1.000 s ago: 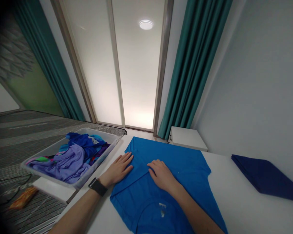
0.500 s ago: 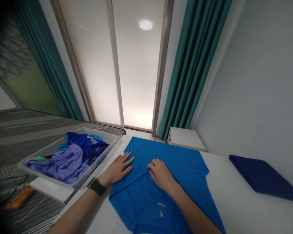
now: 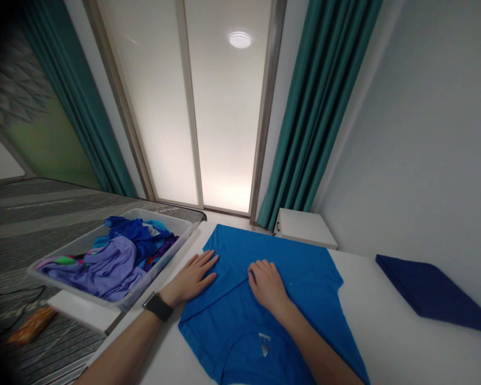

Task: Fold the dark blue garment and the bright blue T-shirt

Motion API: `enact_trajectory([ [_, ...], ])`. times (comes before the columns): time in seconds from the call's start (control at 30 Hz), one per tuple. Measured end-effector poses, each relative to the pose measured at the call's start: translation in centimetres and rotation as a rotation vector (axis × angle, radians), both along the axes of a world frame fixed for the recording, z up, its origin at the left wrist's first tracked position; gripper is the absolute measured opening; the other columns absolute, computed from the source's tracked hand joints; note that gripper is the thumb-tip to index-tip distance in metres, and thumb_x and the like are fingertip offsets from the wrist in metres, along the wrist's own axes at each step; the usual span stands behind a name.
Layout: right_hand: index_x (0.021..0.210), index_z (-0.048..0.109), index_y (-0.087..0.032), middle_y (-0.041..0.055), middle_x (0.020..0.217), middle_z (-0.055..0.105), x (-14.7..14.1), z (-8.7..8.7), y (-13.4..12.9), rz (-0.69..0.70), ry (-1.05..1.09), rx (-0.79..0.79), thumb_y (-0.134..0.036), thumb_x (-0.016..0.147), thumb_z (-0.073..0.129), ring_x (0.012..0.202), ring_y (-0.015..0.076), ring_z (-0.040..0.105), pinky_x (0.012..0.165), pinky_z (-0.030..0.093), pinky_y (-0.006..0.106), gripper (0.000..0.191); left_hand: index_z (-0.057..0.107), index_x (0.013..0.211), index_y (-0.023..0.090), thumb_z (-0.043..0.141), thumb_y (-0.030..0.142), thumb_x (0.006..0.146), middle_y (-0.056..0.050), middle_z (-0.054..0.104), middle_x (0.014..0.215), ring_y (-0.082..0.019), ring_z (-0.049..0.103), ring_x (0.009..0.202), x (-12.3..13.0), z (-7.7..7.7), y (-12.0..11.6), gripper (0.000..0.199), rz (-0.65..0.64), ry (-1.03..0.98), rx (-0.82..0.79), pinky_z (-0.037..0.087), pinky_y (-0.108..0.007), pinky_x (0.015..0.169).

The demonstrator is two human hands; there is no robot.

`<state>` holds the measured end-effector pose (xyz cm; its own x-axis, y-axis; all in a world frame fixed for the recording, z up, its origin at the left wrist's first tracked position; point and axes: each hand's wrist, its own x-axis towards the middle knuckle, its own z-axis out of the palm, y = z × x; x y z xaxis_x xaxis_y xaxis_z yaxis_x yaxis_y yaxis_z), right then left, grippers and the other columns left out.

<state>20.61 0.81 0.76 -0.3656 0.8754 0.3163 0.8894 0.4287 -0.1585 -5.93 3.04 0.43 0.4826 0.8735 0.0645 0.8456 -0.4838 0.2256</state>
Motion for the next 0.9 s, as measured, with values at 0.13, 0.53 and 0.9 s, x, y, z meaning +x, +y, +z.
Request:
enact_trajectory([
  [0.13, 0.08, 0.056, -0.022, 0.0029, 0.083, 0.063, -0.6, -0.4, -0.3, -0.077, -0.038, 0.039, -0.029, 0.095, 0.051, 0.084, 0.0219, 0.053, 0.073, 0.03, 0.034, 0.017, 0.032, 0.15, 0.024, 0.034, 0.054, 0.097, -0.007, 0.023, 0.158, -0.023, 0.02, 0.146, 0.0, 0.0, 0.0, 0.06, 0.003, 0.017, -0.01, 0.016, -0.047, 0.119],
  [0.53, 0.081, 0.054, -0.021, 0.0019, 0.083, 0.062, -1.5, -0.5, -0.8, -0.03, -0.048, 0.062, -0.02, 0.094, 0.052, 0.081, 0.0207, 0.053, 0.072, 0.031, 0.033, 0.012, 0.034, 0.149, 0.024, 0.036, 0.053, 0.097, -0.007, 0.025, 0.158, -0.023, 0.02, 0.146, -0.1, -0.1, 0.1, 0.06, 0.003, -0.006, -0.012, 0.016, -0.047, 0.119],
  [0.9, 0.094, 0.054, -0.022, 0.0031, 0.09, 0.066, -1.7, -0.4, -0.5, 0.032, 0.118, 0.019, -0.011, 0.094, 0.041, 0.083, 0.0193, 0.059, 0.075, 0.035, 0.031, 0.017, 0.028, 0.151, 0.024, 0.031, 0.055, 0.098, -0.009, 0.022, 0.158, -0.023, 0.02, 0.146, -0.7, -0.5, 0.0, 0.062, -0.035, -0.003, 0.048, 0.017, -0.046, 0.119],
])
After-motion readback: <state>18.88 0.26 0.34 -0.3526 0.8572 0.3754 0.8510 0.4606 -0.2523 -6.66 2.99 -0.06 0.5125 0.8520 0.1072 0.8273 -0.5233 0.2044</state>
